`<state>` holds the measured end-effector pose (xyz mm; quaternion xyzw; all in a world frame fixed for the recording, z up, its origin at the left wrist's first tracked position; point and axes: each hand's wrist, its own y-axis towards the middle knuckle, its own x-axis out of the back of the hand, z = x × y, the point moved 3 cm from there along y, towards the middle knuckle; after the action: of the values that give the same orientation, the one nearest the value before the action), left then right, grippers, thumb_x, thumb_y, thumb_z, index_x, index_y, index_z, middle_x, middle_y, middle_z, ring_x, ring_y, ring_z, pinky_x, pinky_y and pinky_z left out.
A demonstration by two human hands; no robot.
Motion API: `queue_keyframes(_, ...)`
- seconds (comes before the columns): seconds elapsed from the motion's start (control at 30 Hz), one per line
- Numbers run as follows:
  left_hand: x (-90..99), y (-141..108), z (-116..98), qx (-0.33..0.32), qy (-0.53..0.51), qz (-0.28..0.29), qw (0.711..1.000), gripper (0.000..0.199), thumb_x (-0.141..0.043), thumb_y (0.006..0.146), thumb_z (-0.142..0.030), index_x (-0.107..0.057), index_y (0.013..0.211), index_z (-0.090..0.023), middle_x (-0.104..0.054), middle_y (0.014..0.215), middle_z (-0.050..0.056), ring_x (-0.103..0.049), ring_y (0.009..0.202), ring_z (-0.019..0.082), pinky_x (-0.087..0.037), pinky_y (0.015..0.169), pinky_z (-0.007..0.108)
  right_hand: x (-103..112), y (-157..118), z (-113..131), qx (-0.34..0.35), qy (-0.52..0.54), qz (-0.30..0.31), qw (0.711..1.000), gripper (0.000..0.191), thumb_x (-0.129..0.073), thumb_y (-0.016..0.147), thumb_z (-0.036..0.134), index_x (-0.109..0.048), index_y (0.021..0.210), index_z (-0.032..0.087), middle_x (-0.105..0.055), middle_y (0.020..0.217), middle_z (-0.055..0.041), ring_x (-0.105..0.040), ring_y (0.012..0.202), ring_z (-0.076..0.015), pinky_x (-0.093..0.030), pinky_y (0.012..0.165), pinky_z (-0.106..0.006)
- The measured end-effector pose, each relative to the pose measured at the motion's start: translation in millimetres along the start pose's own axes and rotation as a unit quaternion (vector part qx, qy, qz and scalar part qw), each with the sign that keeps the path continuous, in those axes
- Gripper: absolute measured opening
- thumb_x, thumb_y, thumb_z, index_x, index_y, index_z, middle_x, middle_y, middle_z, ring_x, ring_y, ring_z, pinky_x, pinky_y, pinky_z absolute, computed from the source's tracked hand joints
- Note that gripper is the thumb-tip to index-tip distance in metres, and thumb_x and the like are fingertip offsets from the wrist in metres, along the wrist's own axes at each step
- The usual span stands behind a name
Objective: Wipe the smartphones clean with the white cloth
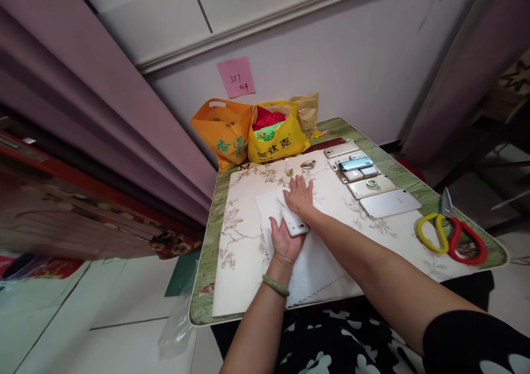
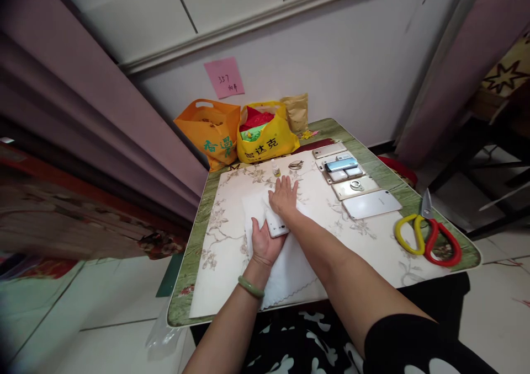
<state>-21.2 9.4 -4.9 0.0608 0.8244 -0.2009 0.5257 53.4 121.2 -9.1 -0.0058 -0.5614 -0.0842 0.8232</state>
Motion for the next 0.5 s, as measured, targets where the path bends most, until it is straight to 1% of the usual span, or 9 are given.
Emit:
queue_keyframes(0.07,0.8,-0.5,-0.1,0.001,-0.001,-0.001,1.000,0.069,-0.036,0.088,-0.069,-0.050,0.138,-0.024,-0.050,0.144,0.014,-0.045,0.132,0.035,-0.033,0.107,0.057,1.6,-0.9,0.0,0.000,-0.003,-0.001,1.000,0.065,-0.026,0.097,0.042,-0.027,0.150,0.005,-0.021,0.158,-0.0172,-0.008,0.148,-0.0277,0.009,0.115,-0.052)
queue_keyframes(0.13,1.1,-1.5,-0.1,0.005,0.001,-0.003,1.000,0.068,-0.035,0.088,-0.068,-0.050,0.137,-0.024,-0.050,0.144,0.014,-0.045,0.132,0.034,-0.033,0.108,0.056,4.9,-5.2,1.5,0.016,-0.007,0.008,1.000,0.065,-0.026,0.098,0.042,-0.025,0.151,0.005,-0.019,0.159,-0.0163,-0.006,0.148,-0.0272,0.011,0.115,-0.052)
queue_keyframes(0.23,-0.5,-3.2,0.3,0.018,0.014,-0.012,1.000,0.069,-0.034,0.088,-0.069,-0.050,0.137,-0.024,-0.051,0.144,0.013,-0.044,0.133,0.034,-0.033,0.107,0.056,12.5,-17.1,4.5,0.071,-0.008,0.027,0.997,0.066,-0.027,0.098,0.045,-0.020,0.154,0.011,-0.013,0.161,-0.0117,-0.001,0.148,-0.0256,0.015,0.114,-0.051)
queue_keyframes(0.3,-2.5,-3.6,0.6,0.026,0.024,-0.018,0.999,0.070,-0.033,0.088,-0.070,-0.049,0.138,-0.025,-0.051,0.143,0.013,-0.043,0.134,0.035,-0.033,0.107,0.056,18.1,-27.5,3.6,0.097,0.001,0.038,0.995,0.066,-0.028,0.098,0.048,-0.019,0.154,0.016,-0.011,0.161,-0.0096,0.001,0.149,-0.0252,0.017,0.114,-0.051)
queue_keyframes(0.43,-3.8,-1.9,1.0,0.043,0.028,-0.022,0.998,0.072,-0.033,0.087,-0.071,-0.046,0.141,-0.025,-0.051,0.143,0.014,-0.042,0.135,0.035,-0.032,0.107,0.058,28.4,-52.5,-4.6,0.125,0.021,0.047,0.991,0.064,-0.030,0.098,0.052,-0.026,0.153,0.018,-0.019,0.160,-0.0106,-0.007,0.148,-0.0259,0.012,0.115,-0.052)
queue_keyframes(0.5,-0.5,-0.5,1.1,0.052,0.025,-0.045,0.997,0.073,-0.034,0.087,-0.071,-0.046,0.141,-0.024,-0.053,0.140,0.014,-0.044,0.134,0.034,-0.033,0.108,0.058,34.4,-68.3,-8.5,0.155,0.024,0.036,0.987,0.063,-0.032,0.098,0.050,-0.028,0.152,0.017,-0.020,0.159,-0.0117,-0.009,0.148,-0.0265,0.010,0.116,-0.053)
